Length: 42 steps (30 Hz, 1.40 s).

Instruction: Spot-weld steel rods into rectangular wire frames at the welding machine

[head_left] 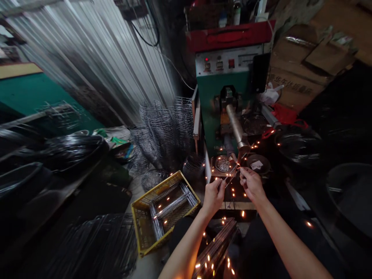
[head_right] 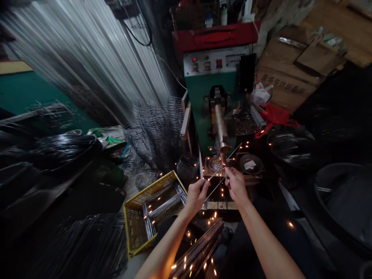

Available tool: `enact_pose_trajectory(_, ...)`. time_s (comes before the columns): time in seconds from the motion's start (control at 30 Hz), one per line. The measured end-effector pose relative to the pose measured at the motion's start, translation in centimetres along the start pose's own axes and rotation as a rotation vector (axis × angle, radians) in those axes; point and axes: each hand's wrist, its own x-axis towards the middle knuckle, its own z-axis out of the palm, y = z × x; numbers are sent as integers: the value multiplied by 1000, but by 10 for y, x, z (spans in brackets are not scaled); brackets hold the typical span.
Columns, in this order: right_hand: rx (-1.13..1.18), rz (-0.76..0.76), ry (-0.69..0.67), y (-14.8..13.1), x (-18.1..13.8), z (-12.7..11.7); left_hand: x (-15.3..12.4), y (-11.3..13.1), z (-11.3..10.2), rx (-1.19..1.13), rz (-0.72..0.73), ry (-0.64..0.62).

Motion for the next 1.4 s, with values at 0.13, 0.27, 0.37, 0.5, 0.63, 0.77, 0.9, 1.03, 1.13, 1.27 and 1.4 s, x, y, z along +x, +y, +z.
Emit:
enact_pose_trajectory(0.13,-25,-27,21,-7,4,-5,7,3,9,-4,31,8)
enact_pose_trajectory(0.27,-39,-49,33,-17,11,-8,19,4,17,-14,54,20)
enact_pose_trajectory(0.37,-36,-56,24,-21,15,-7,25,5,19,-15,45,31)
enact_pose_trajectory(0.5,-32,-62,6,-20,20,-6,28,5,17,-18,20,21)
enact_pose_trajectory(0.63,-54,-43,-16,-16,26,-10,28,3,16,-22,-3,-15)
enact_pose_trajectory(0.77,-114,-20,-38,-20,25,-19,25,-1,13,-8,19,-62)
enact_pose_trajectory(0.9,-247,16,-47,-20,-6,-35,13,-6,11,15,65,-103)
enact_pose_trajectory(1.03,-464,196,-231,3,-61,-59,-14,-24,-2,38,35,-158)
enact_pose_trajectory(1.13,-701,297,-493,27,-98,-85,-44,-58,-36,43,-98,-100)
enact_pose_trajectory(1.27,-868,338,-630,50,-126,-110,-92,-119,-113,10,-329,204)
enact_pose_trajectory(1.4,-931,417,-572,53,-136,-113,-130,-179,-174,-81,-545,654)
